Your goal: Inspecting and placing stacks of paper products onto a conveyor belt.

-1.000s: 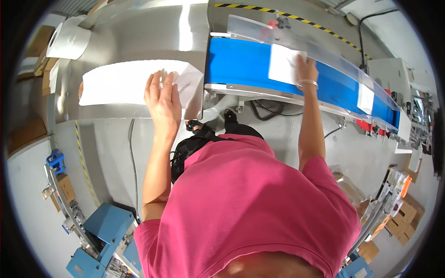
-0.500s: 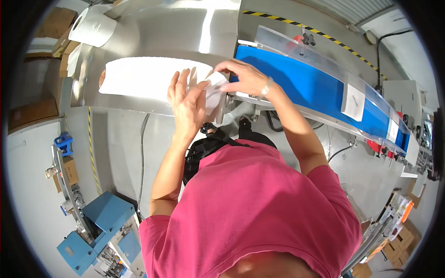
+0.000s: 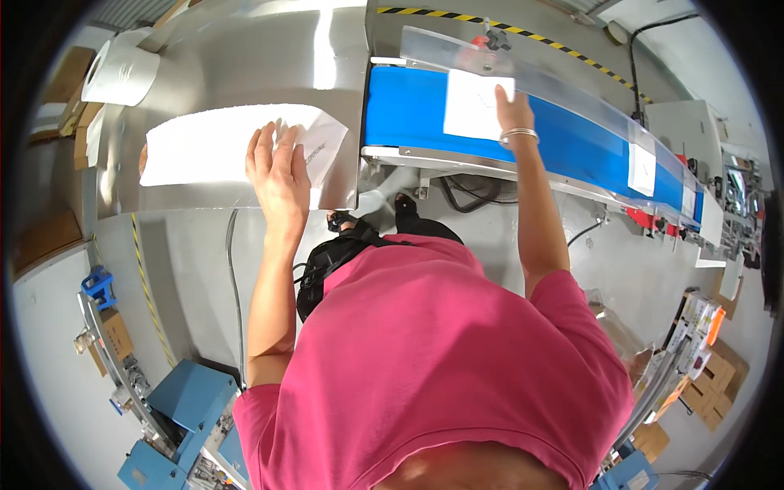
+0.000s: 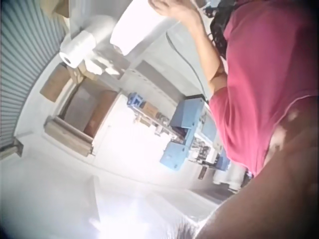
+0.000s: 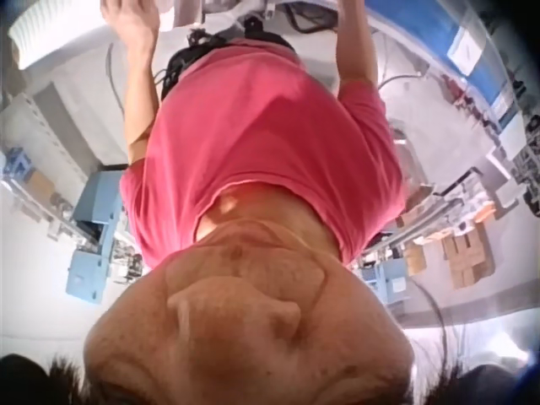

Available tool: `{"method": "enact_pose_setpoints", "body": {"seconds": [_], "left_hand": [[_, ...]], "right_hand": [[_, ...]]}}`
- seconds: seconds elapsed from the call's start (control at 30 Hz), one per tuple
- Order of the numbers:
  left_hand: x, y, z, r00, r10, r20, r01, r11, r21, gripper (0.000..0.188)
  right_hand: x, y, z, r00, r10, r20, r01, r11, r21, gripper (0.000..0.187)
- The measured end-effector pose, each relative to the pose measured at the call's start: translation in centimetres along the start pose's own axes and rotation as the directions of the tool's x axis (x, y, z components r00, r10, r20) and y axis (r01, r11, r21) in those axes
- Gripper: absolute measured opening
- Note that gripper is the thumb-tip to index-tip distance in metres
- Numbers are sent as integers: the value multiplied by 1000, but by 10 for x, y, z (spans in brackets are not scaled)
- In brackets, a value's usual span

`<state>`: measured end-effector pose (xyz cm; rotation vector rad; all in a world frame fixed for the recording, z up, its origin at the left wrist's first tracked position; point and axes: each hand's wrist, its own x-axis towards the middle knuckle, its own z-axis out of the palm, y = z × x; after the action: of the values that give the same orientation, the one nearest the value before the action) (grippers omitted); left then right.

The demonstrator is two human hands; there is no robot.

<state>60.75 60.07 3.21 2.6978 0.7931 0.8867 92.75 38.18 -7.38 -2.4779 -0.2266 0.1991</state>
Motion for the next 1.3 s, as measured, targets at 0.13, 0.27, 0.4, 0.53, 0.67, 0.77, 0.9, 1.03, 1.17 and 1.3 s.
{"method": "enact_pose_setpoints", "body": {"seconds": [0.13,0.27,0.4,0.53,0.67,0.77,0.9,1.03,1.17,1.3], "left_hand": [[-3,-1,-1,999,-5,-39,5,1000,-4,32],[-2,3,1,1000,16,-17,-17,997,-73,30],[-5,4,-7,1000,7,-7,-8,997,-77,28],[0,6,-8,998,63,10,-62,996,-59,25],[4,0,-7,1000,19,-16,-20,999,-42,22],[3,-10,-3,998,-20,-52,16,997,-70,24],[4,-14,-5,998,-61,3,62,997,-44,28],[5,-11,-5,999,-33,-9,32,997,-71,29],[4,-10,-7,1000,14,0,-14,998,-64,29],[2,-11,-7,999,-46,-20,43,994,-101,29]], "right_hand": [[-3,21,-38,956,-63,-286,-71,898,-435,75],[-24,-16,-51,827,-496,-264,395,847,-354,59],[-81,-122,-15,631,-688,359,547,723,423,52],[-98,-171,26,313,-840,442,554,540,634,47],[-91,-158,48,258,-884,391,624,461,631,38],[-80,-111,52,652,-582,486,126,715,687,41],[-33,-33,13,988,-66,139,38,981,190,53],[-18,13,-34,941,-112,-320,-2,942,-336,65],[-34,-33,-40,733,-662,-156,634,748,-197,58],[-87,-134,6,596,-710,376,539,700,468,54]]}}
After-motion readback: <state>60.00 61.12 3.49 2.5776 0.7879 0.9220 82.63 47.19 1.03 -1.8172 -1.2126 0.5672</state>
